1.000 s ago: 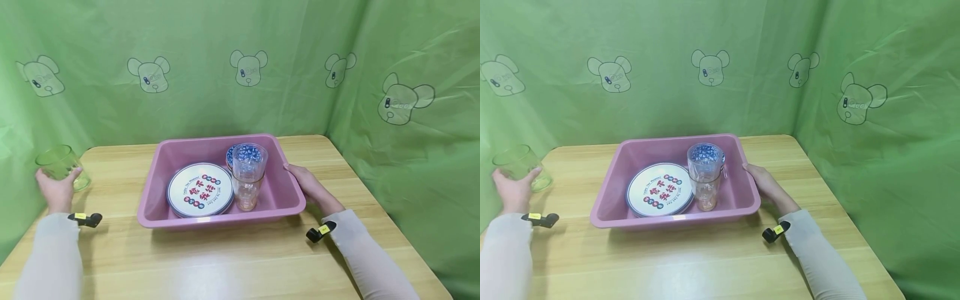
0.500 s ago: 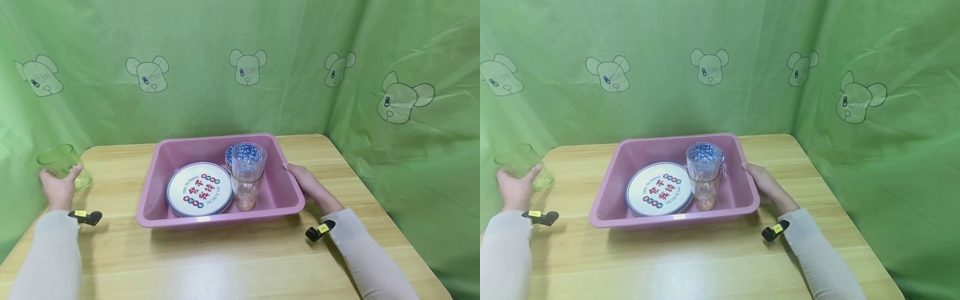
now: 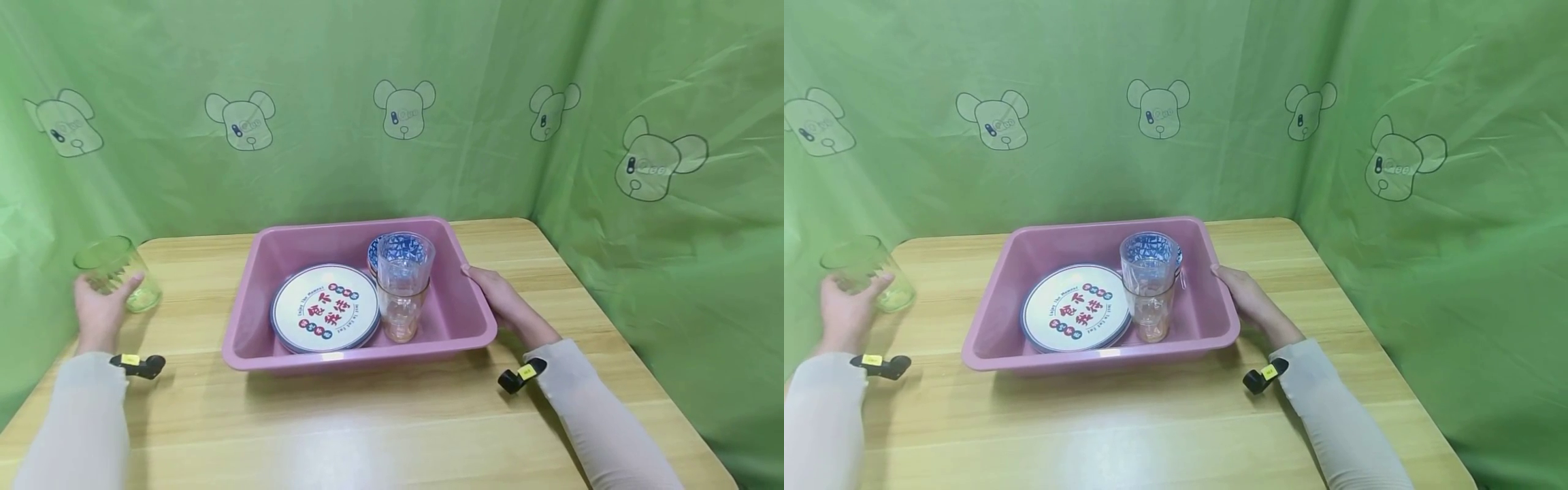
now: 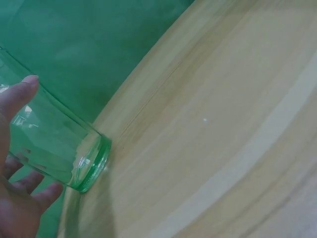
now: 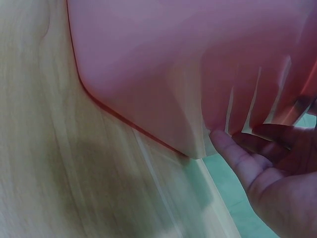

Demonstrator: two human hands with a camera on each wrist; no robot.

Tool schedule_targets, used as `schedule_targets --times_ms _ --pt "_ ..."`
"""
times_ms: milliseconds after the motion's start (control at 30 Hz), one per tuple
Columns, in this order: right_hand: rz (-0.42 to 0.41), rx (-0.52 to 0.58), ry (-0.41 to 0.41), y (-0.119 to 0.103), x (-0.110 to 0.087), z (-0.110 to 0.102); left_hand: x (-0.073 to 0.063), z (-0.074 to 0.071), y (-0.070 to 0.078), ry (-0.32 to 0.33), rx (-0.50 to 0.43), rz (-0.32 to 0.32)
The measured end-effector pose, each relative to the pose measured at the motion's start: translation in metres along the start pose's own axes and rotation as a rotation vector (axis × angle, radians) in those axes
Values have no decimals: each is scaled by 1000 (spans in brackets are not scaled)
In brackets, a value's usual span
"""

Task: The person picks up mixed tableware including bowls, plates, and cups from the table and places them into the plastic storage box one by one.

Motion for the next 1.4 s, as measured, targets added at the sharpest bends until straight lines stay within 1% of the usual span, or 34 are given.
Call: schedule_targets --times_ms 200,300,367,533,700,867,1000,1233,1400 --pt "1 -6 2 0 -1 0 -7 5 1 -23 54 46" --pt "1 -10 -3 1 -1 0 -9 8 4 -26 87 68" --pt "0 -9 -6 1 0 -1 -11 9 6 -33 91 78" --pt "-2 -12 -1 -1 1 -2 -18 9 19 -42 84 109" --pt "1 -23 1 -2 1 -3 -26 9 33 -41 79 155" --pt "1 -29 2 -2 1 -3 -33 12 45 -60 66 185" --pt "4 -30 3 -1 1 -3 -41 15 55 -87 39 205" --pt "9 -41 12 1 1 -4 -58 20 78 -170 -144 250" --pt "10 -44 8 3 1 -3 -72 25 92 -216 -189 282"
Point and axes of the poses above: each hand's wrist, its own x-axis towards the middle knuckle, its own z-axis out of the palm, y = z × x, the point moved 9 cm from there along x, towards the middle knuckle, and after that the axes turned 13 degrees about -z, right-handed, at the moved point
